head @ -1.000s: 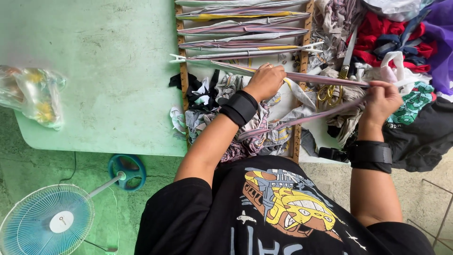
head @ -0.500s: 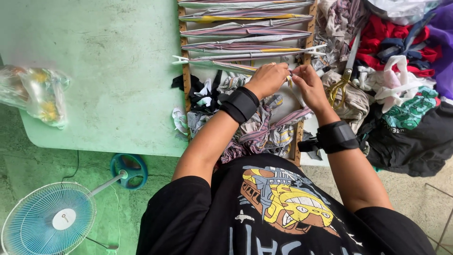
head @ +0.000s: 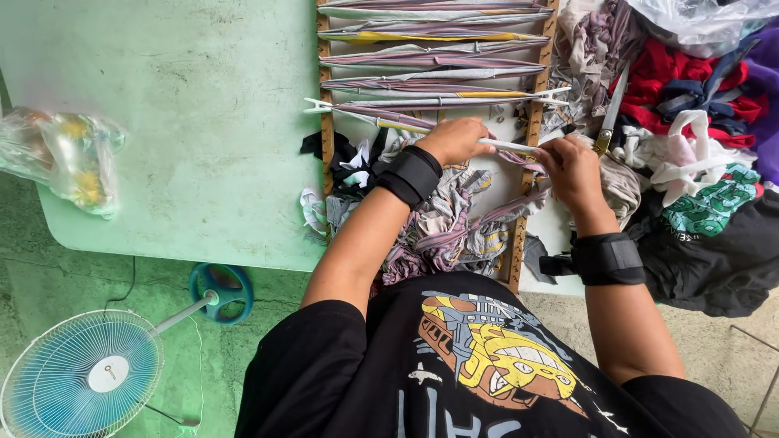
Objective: Weaving strips of fabric onto a wooden frame with pegs using plastic clips to secure the material.
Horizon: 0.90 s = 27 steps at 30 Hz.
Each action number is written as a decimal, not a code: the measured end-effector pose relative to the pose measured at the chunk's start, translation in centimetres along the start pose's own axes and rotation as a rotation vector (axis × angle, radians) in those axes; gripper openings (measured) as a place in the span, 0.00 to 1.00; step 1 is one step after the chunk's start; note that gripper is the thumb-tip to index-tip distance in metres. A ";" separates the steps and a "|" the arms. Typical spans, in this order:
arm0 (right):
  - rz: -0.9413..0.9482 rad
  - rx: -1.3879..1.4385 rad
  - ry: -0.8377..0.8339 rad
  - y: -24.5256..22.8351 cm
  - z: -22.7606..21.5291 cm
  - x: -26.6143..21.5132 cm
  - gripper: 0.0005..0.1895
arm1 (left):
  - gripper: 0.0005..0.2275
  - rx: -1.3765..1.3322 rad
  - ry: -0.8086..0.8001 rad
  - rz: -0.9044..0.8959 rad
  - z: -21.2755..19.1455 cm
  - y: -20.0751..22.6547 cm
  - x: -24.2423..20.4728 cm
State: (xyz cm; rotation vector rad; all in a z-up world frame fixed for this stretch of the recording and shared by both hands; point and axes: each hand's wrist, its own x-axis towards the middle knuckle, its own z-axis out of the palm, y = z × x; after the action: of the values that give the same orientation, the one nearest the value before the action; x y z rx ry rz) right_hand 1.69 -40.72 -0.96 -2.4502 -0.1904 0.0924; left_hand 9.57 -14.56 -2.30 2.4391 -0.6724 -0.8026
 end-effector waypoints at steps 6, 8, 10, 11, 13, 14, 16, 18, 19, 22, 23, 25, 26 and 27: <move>0.076 0.092 -0.179 0.1 1.1 0.4 0.10 | 0.06 -0.082 0.098 0.144 0.3 0.0 0.6; -0.091 0.059 -0.157 0.0 1.3 0.9 0.08 | 0.05 -0.099 0.092 0.179 0.0 0.7 0.9; -0.259 0.027 -0.138 -0.3 1.2 1.4 0.08 | 0.05 -0.117 0.085 0.212 0.0 1.3 0.9; -0.215 0.100 -0.193 -0.6 1.1 1.7 0.08 | 0.05 -0.125 0.090 0.215 0.0 1.5 0.9; -0.171 0.174 -0.245 -0.6 1.0 2.3 0.08 | 0.05 -0.130 0.095 0.217 0.0 2.0 0.7; -0.203 0.224 -0.264 -0.3 1.2 2.7 0.08 | 0.05 -0.125 0.084 0.231 -0.1 2.2 0.7; -0.233 0.275 -0.283 0.4 1.8 3.1 0.07 | 0.06 -0.121 0.072 0.245 -0.3 2.8 0.5; -0.157 0.423 -0.377 1.2 2.5 3.3 0.08 | 0.08 -0.156 -0.009 0.215 -0.4 3.4 0.2; -0.155 0.424 -0.375 2.5 2.8 3.4 0.08 | 0.08 -0.154 -0.012 0.216 -0.1 3.2 0.4; 0.015 0.276 -0.550 4.7 2.6 3.5 0.08 | 0.09 -0.224 0.053 0.271 0.1 2.8 0.5; 0.157 0.486 -0.521 4.5 1.8 3.5 0.07 | 0.09 -0.193 0.072 0.259 -0.2 2.9 0.3; 0.304 0.696 -0.488 4.3 0.2 3.6 0.07 | 0.10 -0.164 0.089 0.247 -0.1 3.0 0.4; 0.159 0.480 -0.356 4.2 -0.6 3.7 0.08 | 0.11 -0.158 0.105 0.223 0.0 2.8 0.7; 0.017 0.262 -0.224 4.1 -1.4 3.9 0.09 | 0.12 -0.151 0.121 0.200 0.2 2.6 1.0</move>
State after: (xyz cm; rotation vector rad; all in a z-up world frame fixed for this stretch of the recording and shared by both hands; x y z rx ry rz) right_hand 6.18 -44.07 -2.53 -2.1776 -0.2398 0.3767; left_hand 9.35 -17.21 -1.34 2.2227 -0.7659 -0.5992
